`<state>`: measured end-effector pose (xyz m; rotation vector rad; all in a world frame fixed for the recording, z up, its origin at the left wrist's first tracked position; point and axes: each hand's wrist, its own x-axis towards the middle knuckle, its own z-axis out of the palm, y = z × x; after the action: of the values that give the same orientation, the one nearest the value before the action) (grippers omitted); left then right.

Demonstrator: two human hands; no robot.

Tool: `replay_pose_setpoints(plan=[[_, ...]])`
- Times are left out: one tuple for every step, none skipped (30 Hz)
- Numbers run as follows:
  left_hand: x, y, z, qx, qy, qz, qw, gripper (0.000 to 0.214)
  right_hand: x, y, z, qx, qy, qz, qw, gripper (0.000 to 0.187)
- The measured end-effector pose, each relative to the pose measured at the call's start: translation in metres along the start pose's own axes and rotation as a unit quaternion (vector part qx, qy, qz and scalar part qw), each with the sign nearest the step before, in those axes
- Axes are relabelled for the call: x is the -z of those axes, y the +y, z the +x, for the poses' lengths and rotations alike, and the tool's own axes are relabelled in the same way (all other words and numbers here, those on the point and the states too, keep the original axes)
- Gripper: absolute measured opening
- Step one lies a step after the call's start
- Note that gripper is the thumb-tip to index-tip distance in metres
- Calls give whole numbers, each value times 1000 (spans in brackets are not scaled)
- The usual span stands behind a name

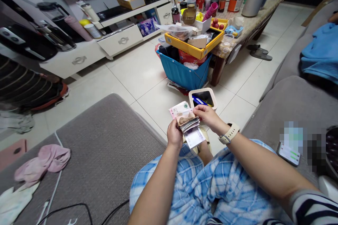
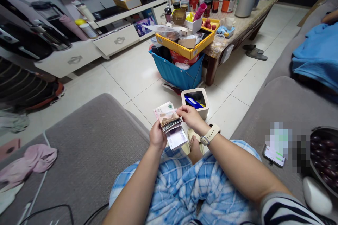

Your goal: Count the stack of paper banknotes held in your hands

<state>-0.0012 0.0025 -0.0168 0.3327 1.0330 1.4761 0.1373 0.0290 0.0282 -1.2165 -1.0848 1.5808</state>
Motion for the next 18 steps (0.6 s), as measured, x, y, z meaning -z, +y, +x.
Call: replay_pose_setpoints(plan=[[0, 0, 0, 2, 0, -1, 1000, 24, 0, 0, 0, -1, 1, 2, 1000, 24], [1, 0, 0, 4, -2, -4, 1000, 25, 0, 0, 0, -4, 1, 6, 1000, 25], [1, -1, 0, 7, -4, -6, 1000, 26, 1, 0, 0, -8, -1, 10, 1000, 26], [1, -1, 0, 10, -5, -8, 1000, 27, 1, -1, 0, -11, -6, 13, 1000, 26], [2, -1, 0, 13, -6, -10, 1000, 28, 1, -2, -1, -13, -13, 15, 1000, 27], [2, -1, 0, 15, -6, -11, 1000, 28, 1, -3, -1, -12, -21, 16, 1000, 27], [2, -1, 0, 15, -5, -10, 1000, 28, 1, -3, -2, -10, -26, 14, 1000, 27], [2, 0, -1, 13, -4, -7, 1000, 28, 1, -4, -2, -6, -26, 10, 1000, 25], [2, 0, -1, 11, -3, -2, 1000, 28, 1, -4, -2, 0, -21, 5, 1000, 23], [1, 1, -2, 9, -3, 2, 1000, 27, 1, -3, -2, 6, -10, 1, 1000, 22], [0, 2, -3, 10, -5, 6, 1000, 27, 1, -3, -2, 11, 3, -3, 1000, 21], [-1, 3, -4, 11, -8, 11, 1000, 27, 2, -2, -2, 14, 16, -6, 1000, 21], [-2, 4, -5, 13, -10, 14, 1000, 28, 2, -1, -1, 15, 26, -8, 1000, 23], [-2, 5, -7, 15, -11, 18, 1000, 28, 2, 0, -1, 14, 34, -10, 999, 25], [-3, 6, -8, 15, -12, 21, 1000, 28, 2, 1, 0, 13, 39, -13, 999, 26], [-4, 7, -8, 15, -12, 23, 1000, 28, 2, 2, 0, 13, 41, -15, 999, 27], [-5, 8, -9, 15, -13, 26, 999, 29, 2, 2, 0, 14, 41, -17, 999, 27], [-5, 9, -10, 16, -14, 27, 999, 29, 2, 2, 1, 15, 39, -19, 999, 25]])
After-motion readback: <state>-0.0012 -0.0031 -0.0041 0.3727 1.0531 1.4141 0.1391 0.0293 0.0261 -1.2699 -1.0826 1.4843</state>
